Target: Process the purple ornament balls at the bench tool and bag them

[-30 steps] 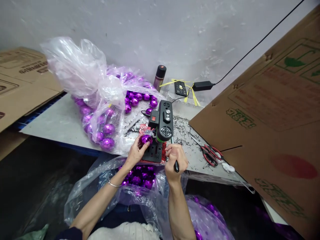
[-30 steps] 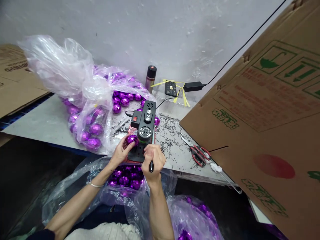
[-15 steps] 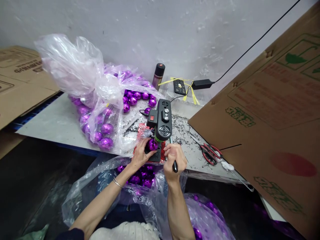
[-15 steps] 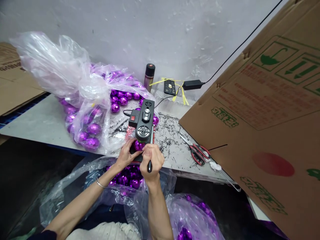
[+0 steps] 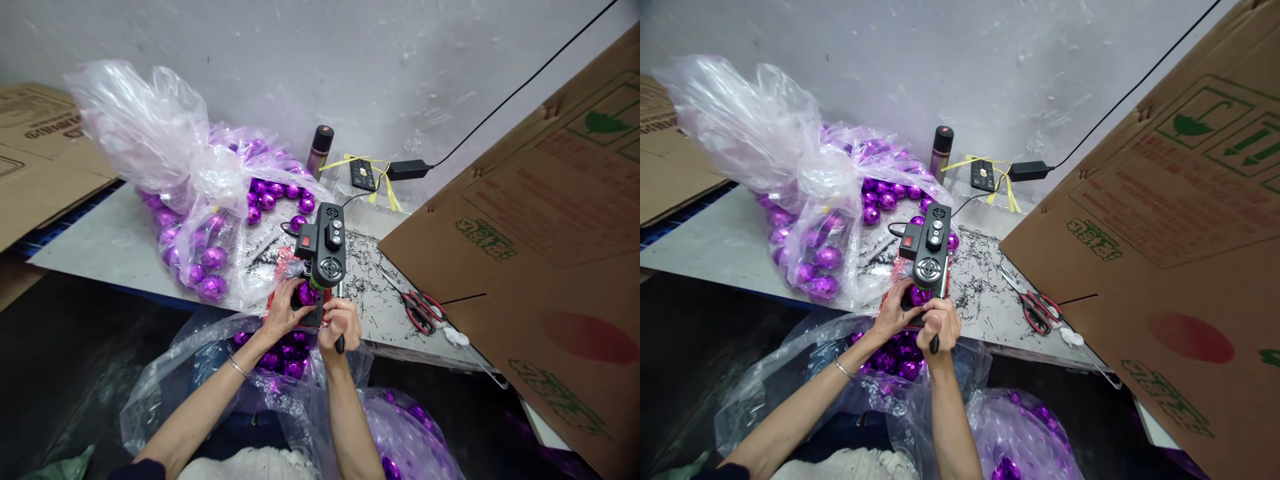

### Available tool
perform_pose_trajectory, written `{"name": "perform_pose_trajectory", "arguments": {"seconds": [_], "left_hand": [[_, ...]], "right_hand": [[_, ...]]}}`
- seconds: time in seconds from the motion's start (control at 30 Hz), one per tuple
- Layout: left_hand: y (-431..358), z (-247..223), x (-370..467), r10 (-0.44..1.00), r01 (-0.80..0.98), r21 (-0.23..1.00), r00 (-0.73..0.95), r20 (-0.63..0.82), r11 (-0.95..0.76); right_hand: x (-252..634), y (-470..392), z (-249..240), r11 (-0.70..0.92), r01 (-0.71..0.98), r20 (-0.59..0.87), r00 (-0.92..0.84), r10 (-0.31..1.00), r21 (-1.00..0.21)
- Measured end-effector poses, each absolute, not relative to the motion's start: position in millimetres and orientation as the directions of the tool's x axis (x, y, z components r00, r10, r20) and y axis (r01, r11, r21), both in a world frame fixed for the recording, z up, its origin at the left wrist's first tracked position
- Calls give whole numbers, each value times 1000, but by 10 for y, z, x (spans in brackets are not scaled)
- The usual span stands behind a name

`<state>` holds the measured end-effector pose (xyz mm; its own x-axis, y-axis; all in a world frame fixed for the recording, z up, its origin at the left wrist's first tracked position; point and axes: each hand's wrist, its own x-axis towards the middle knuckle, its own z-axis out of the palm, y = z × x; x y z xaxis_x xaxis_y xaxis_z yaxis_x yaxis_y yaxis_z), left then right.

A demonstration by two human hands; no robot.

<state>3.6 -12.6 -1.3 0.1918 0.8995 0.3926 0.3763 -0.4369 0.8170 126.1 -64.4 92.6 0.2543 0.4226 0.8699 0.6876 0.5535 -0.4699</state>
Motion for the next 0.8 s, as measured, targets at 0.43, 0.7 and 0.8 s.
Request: {"name": "perform_pose_trajectory", "arguments": {"seconds": [0.43,0.7,0.8], "left_hand": [[-137,-47,64,899,370,819,184,398,-439],[-135,-34,58,886,378,802,197,419,-463],[-134,-34,63,887,392,796,196,418,-462]], "right_hand": [[1267,-629,858,568,671,871,274,407,-477],[1263,-598,842,575,680,886,273,376,-454],[1259,-588,852,578,677,885,277,373,-456]]}}
